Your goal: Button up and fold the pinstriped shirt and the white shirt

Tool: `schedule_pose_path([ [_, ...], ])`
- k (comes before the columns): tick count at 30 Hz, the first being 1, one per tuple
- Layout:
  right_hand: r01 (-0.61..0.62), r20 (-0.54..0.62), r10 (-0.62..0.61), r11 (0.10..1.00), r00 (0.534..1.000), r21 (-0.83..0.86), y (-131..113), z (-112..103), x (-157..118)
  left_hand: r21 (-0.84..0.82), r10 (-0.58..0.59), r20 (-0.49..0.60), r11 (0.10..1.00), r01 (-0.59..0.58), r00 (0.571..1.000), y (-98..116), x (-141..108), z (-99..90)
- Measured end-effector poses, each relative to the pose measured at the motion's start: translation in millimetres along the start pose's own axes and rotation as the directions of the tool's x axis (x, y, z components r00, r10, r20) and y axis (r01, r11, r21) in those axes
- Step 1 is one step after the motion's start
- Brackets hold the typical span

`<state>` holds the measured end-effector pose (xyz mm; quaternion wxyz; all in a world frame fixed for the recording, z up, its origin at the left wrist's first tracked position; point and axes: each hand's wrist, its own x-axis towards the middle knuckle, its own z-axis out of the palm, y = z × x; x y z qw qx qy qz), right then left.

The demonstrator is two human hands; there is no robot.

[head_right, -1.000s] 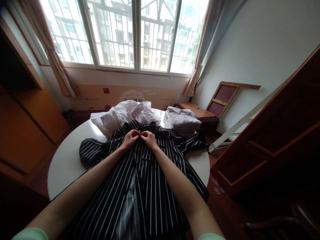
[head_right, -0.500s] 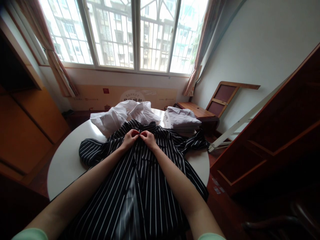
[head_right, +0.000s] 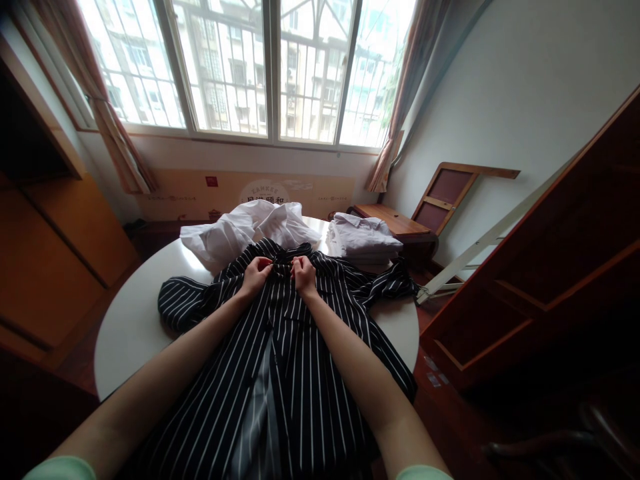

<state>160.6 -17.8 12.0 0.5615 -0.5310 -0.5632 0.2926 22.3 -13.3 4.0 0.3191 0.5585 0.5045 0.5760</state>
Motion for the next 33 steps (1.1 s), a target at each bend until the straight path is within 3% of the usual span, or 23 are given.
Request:
schedule_pose_path([
  [5,-0.028,-0.09,0.024,0.998,0.996,-0.048,0.3,-2.5,0.8,-0.038,-0.086,-0.035,0.996,0.084,0.996,-3.5,2.7,0.0],
  [8,0.081,-0.046,-0.09,0.984,0.995,-0.161,-4.3,-3.0,-4.9,-0.015,-0.054,-0.043,0.998,0.053,0.998,-4.4,3.2,0.1],
  [10,0.231,0.067,-0.221,0.93,0.973,-0.285,-8.6,-1.7,-12.2,-0.009,-0.047,-0.045,0.999,0.046,0.998,-4.4,3.7,-0.4],
  [12,0.379,0.257,-0.297,0.84,0.92,-0.388,-12.2,1.2,-20.3,-0.018,-0.066,-0.055,0.998,0.065,0.996,-3.9,4.4,-1.6],
  [14,0.48,0.428,-0.291,0.754,0.856,-0.449,-13.9,4.8,-27.1,-0.034,-0.096,-0.064,0.995,0.094,0.993,-3.0,5.1,-3.0],
  [16,0.532,0.519,-0.26,0.693,0.814,-0.487,-13.9,7.8,-31.5,-0.05,-0.119,-0.064,0.992,0.116,0.991,-1.9,5.5,-4.1],
  [20,0.562,0.56,-0.235,0.634,0.795,-0.531,-14.2,7.8,-37.5,-0.074,-0.132,-0.047,0.989,0.128,0.99,-0.6,5.0,-4.0],
  [26,0.542,0.562,-0.167,0.58,0.81,-0.609,-22.9,1.0,-51.8,-0.054,-0.119,-0.016,0.991,0.118,0.993,-3.0,3.6,-3.1],
  [29,0.535,0.57,-0.131,0.562,0.811,-0.631,-25.7,-0.2,-55.2,0.042,-0.069,-0.01,0.997,0.07,0.998,-3.5,2.9,-3.7],
  [33,0.548,0.593,-0.131,0.578,0.794,-0.605,-24.8,-0.4,-54.7,0.288,0.032,0.032,0.957,-0.039,0.999,-2.6,3.1,-3.7],
])
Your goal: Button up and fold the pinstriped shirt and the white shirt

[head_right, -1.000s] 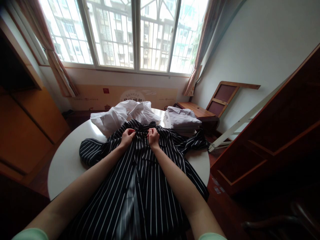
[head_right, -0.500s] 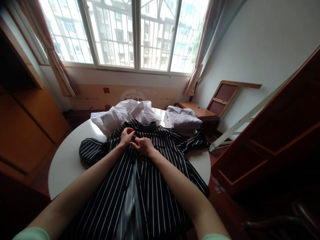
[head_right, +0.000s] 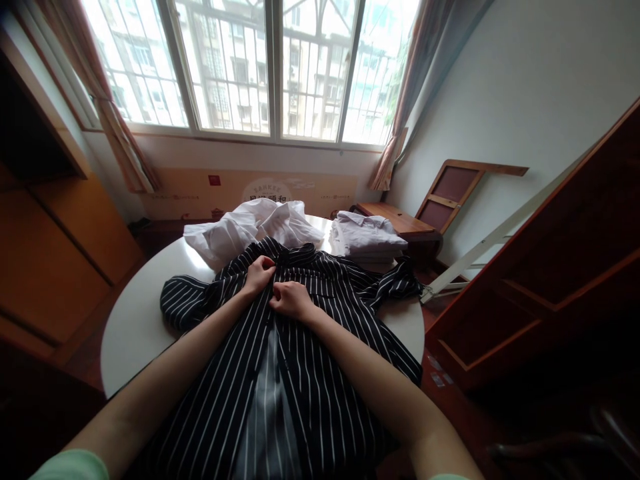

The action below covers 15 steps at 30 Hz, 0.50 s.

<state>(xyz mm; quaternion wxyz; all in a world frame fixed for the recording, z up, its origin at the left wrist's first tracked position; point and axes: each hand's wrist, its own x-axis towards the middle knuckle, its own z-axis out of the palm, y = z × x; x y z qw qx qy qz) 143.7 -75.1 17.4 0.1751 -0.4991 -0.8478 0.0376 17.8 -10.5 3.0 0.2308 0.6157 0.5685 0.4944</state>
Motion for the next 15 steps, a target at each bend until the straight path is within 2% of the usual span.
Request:
schedule_pose_path([
  [2,0.002,-0.01,-0.002,1.0,1.0,0.019,1.0,1.0,0.4,0.076,0.021,0.031,0.997,-0.023,0.999,0.0,1.5,0.3],
  [7,-0.026,-0.056,0.031,0.995,0.998,0.098,7.0,4.4,4.8,0.13,0.058,0.075,0.989,-0.067,0.996,-0.8,9.8,1.3],
  [12,-0.032,-0.089,0.069,0.933,0.994,0.359,19.8,5.7,13.9,0.2,0.074,0.107,0.975,-0.094,0.991,2.7,14.6,1.9],
  [15,-0.029,-0.135,0.096,0.901,0.986,0.433,22.2,5.0,15.6,0.237,0.088,0.156,0.964,-0.124,0.984,5.0,13.2,-2.1],
])
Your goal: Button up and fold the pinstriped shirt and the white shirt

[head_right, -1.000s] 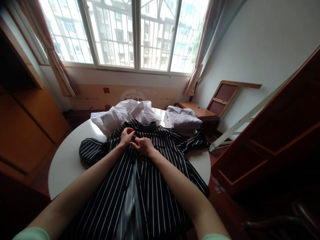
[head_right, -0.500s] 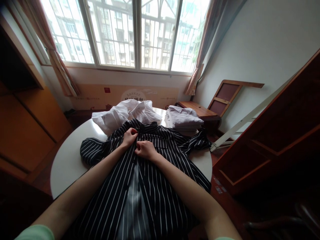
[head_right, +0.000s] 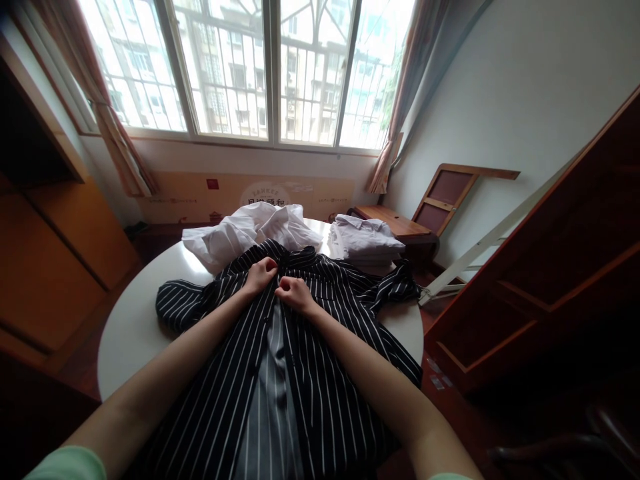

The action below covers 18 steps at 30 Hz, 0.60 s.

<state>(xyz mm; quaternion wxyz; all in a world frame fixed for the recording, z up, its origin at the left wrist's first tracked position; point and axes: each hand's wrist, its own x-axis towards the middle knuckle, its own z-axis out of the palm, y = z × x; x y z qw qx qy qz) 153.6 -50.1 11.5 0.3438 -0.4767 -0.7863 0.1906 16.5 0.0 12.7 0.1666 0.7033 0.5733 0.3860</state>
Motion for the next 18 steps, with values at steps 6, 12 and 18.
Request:
schedule_pose_path([
  [6,-0.033,-0.03,0.032,0.999,0.999,-0.027,-4.7,2.3,-2.8,-0.002,0.189,0.15,0.982,-0.191,0.97,-2.9,-17.4,-19.8],
  [12,-0.014,-0.012,0.014,0.999,1.0,-0.051,-2.5,4.7,-3.6,0.018,0.404,0.181,0.91,-0.413,0.897,-4.1,-51.6,-25.8],
  [18,0.049,-0.015,-0.053,0.985,0.999,-0.168,-3.7,5.9,-7.2,0.075,0.373,0.173,0.918,-0.39,0.912,-5.9,-61.7,-20.8],
])
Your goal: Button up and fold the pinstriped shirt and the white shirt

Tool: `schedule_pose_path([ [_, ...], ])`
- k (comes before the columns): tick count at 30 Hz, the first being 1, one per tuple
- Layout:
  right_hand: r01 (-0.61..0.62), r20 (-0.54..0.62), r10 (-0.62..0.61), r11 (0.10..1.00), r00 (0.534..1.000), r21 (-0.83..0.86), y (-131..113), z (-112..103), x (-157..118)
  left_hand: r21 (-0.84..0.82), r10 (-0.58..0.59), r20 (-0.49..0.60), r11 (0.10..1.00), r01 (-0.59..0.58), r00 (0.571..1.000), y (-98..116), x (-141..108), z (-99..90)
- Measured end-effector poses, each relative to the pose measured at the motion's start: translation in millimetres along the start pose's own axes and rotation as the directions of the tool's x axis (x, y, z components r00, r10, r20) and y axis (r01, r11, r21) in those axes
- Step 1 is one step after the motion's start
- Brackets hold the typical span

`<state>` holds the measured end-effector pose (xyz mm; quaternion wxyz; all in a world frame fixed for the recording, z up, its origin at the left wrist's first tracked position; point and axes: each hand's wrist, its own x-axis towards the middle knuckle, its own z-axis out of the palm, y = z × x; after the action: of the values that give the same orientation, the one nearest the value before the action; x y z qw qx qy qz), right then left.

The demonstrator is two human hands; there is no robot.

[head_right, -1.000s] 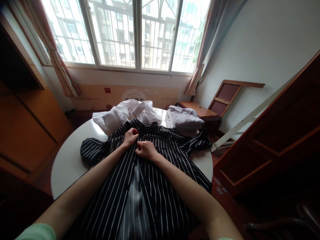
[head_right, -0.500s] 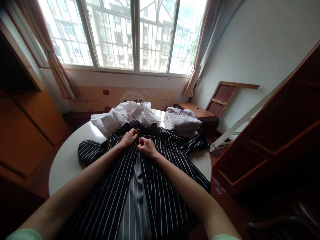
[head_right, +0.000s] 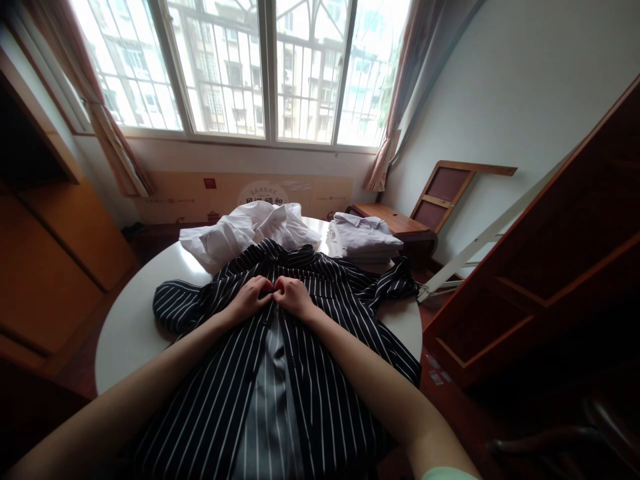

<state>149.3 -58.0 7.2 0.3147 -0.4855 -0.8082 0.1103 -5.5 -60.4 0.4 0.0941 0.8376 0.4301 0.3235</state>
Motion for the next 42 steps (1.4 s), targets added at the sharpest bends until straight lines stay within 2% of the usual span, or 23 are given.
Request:
schedule_pose_path([
  [6,0.053,0.021,-0.051,0.991,0.998,-0.126,-6.0,-0.1,-1.7,-0.024,-0.039,0.001,0.999,0.039,0.999,-0.1,1.3,-1.2],
  [11,0.032,0.042,-0.025,0.988,0.999,-0.152,-8.9,-1.8,-2.9,-0.047,-0.058,0.007,0.997,0.058,0.998,-0.2,2.2,-1.1],
  [15,0.029,0.035,-0.027,0.998,0.999,-0.053,-4.7,-2.6,-1.1,-0.071,-0.072,0.008,0.995,0.073,0.997,-0.1,3.0,-2.5],
  [20,-0.063,0.031,0.058,0.977,0.998,0.203,3.0,-6.1,3.9,-0.094,-0.038,0.016,0.995,0.039,0.999,-1.7,2.2,-2.6],
  [27,-0.091,0.141,0.035,0.906,0.989,0.414,12.1,-10.6,6.6,-0.243,-0.075,0.043,0.967,0.083,0.996,-4.8,2.1,-2.0],
  [33,-0.07,0.145,0.007,0.896,0.989,0.439,15.7,-9.6,6.1,-0.258,-0.177,0.042,0.949,0.182,0.983,0.5,2.5,-7.4],
  [42,-0.084,0.13,0.029,0.894,0.991,0.44,14.0,-10.0,4.4,-0.248,-0.182,0.049,0.95,0.189,0.982,-0.9,2.6,-6.5],
])
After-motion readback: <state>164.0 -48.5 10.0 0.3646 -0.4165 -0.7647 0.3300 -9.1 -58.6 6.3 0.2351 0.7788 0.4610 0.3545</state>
